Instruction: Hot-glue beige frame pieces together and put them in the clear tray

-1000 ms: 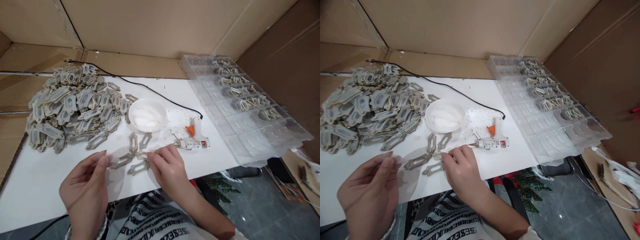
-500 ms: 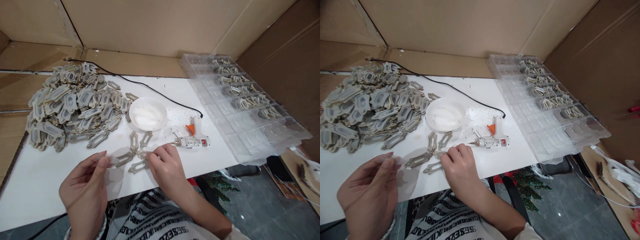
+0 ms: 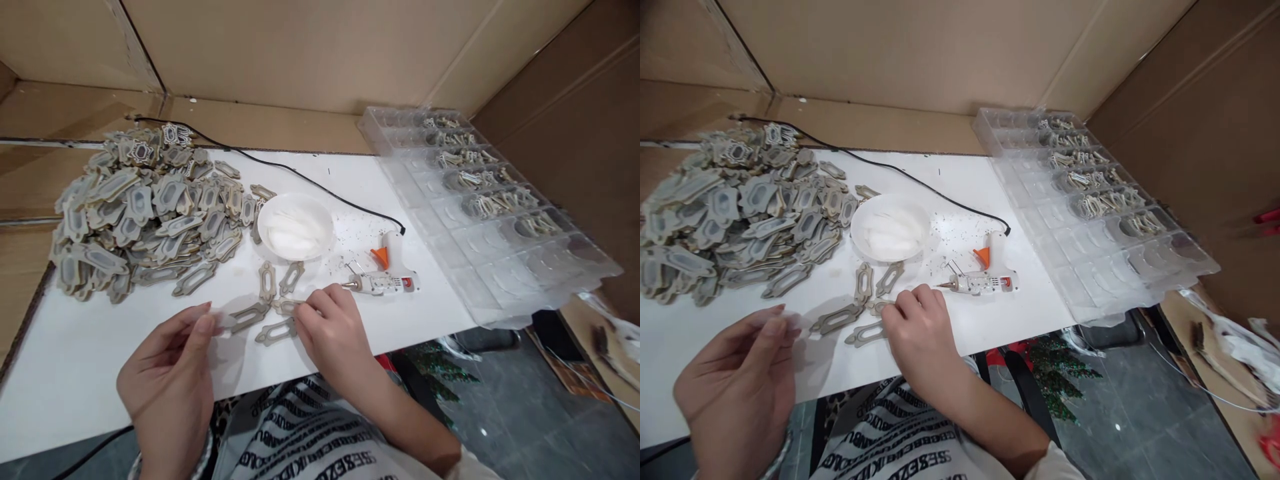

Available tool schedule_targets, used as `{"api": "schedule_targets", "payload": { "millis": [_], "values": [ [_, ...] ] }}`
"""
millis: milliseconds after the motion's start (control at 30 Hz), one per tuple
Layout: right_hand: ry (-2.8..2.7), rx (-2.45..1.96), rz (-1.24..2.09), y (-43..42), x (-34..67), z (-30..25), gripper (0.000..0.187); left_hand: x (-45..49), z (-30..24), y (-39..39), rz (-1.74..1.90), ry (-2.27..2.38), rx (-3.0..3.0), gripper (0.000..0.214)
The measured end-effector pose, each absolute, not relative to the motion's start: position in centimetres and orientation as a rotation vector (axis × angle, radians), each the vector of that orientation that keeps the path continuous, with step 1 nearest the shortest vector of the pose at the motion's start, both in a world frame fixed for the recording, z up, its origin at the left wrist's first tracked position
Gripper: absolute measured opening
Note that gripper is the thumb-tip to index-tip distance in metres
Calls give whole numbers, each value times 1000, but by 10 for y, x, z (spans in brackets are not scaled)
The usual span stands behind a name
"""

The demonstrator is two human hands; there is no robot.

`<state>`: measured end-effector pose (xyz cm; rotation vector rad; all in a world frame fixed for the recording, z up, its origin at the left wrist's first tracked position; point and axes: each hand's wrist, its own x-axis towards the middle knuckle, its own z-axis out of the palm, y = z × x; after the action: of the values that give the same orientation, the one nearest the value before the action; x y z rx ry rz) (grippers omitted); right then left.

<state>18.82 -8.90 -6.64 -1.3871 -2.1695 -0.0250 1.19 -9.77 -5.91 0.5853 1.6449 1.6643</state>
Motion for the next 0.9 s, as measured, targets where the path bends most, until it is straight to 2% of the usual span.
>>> {"api": "schedule_targets", "payload": {
  "millis": [433, 733, 900],
  "values": [
    [-2197, -1396, 121, -90, 198, -62, 18, 12, -59, -97, 1652, 1646, 575, 35],
    [-1829, -1122, 608, -88, 179, -35, 12, 26, -47, -99, 1513, 1552, 540, 43],
    [-1719, -1082, 690, -85, 166, -38, 11, 28, -49, -100, 1501, 1521, 579, 39]
  ]
}}
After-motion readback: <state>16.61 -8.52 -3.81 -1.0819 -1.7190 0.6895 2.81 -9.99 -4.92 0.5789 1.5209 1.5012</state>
